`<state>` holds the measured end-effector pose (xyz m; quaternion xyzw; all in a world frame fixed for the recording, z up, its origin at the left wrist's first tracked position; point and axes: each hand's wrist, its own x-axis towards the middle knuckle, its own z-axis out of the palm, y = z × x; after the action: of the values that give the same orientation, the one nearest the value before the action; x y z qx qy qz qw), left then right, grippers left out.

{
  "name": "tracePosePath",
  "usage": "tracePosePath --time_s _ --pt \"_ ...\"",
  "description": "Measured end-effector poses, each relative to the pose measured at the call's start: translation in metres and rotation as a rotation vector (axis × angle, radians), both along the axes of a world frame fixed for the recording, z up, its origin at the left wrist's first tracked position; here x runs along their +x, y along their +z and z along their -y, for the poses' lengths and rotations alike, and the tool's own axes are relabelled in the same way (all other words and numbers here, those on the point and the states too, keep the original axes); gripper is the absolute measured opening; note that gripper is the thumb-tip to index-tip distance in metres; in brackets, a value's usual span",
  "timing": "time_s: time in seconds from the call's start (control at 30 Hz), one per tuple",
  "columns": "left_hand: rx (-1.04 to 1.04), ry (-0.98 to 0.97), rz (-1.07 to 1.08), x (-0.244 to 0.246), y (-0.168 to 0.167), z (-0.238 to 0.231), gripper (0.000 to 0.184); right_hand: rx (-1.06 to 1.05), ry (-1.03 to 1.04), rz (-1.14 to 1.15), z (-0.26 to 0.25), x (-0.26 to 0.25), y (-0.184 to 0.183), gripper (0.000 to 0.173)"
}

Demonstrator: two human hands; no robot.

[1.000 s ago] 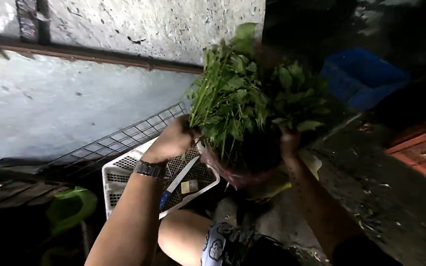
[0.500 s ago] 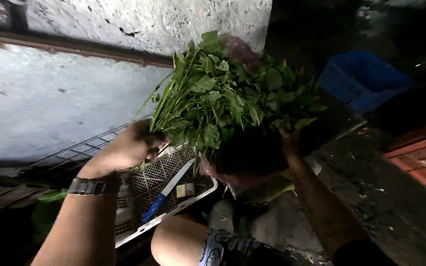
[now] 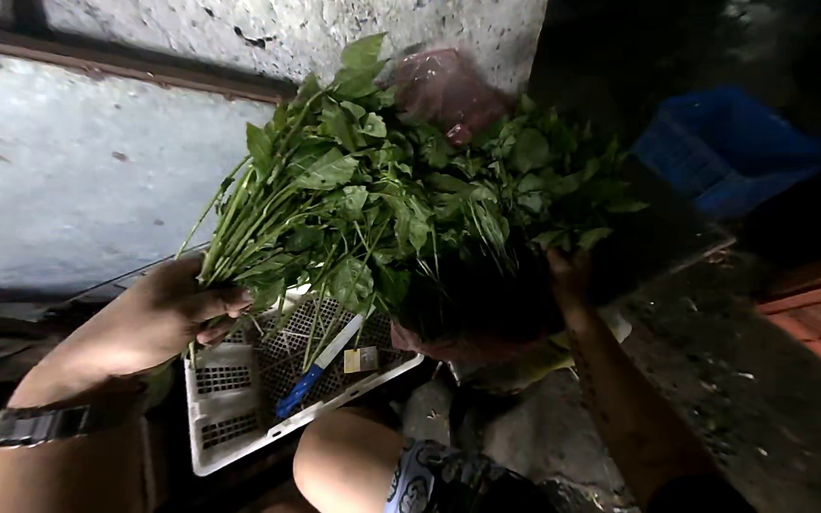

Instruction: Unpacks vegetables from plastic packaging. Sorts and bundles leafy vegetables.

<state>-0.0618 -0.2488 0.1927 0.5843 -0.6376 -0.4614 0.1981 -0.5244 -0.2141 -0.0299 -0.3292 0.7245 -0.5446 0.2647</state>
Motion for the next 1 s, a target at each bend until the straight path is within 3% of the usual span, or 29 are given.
tracePosePath --time_s 0.1,0.27,0.43,0.6,0.73,0.87,1.0 --pt "0.038 0.013 -0.035 0.015 -0.009 -0.005 0.016 -0.069 0.014 -0.088 0.0 0.0 -0.004 0.041" --pt "0.087 0.089 -0.048 0.026 -0.008 -0.021 0.024 0.01 0.019 -0.105 0.001 0.001 0.002 0.048" --pt "0.118 0.057 -0.085 0.066 -0.021 -0.021 0.016 0.074 0.015 -0.176 0.002 0.006 0.009 0.05" --pt "0.097 0.02 -0.181 0.167 -0.055 -0.018 0.007 0.216 -0.008 -0.259 0.007 0.008 0.014 0.044" --pt "0.115 0.096 -0.204 0.221 -0.061 -0.05 0.006 0.14 -0.02 -0.215 0.006 0.008 0.01 0.041" --pt "0.138 0.173 -0.077 0.201 -0.04 -0.087 0.015 0.087 -0.02 -0.125 0.006 0.008 0.005 0.044" --pt "0.095 0.425 0.04 0.142 -0.055 -0.116 0.022 0.153 -0.038 -0.108 0.007 0.009 0.006 0.042"
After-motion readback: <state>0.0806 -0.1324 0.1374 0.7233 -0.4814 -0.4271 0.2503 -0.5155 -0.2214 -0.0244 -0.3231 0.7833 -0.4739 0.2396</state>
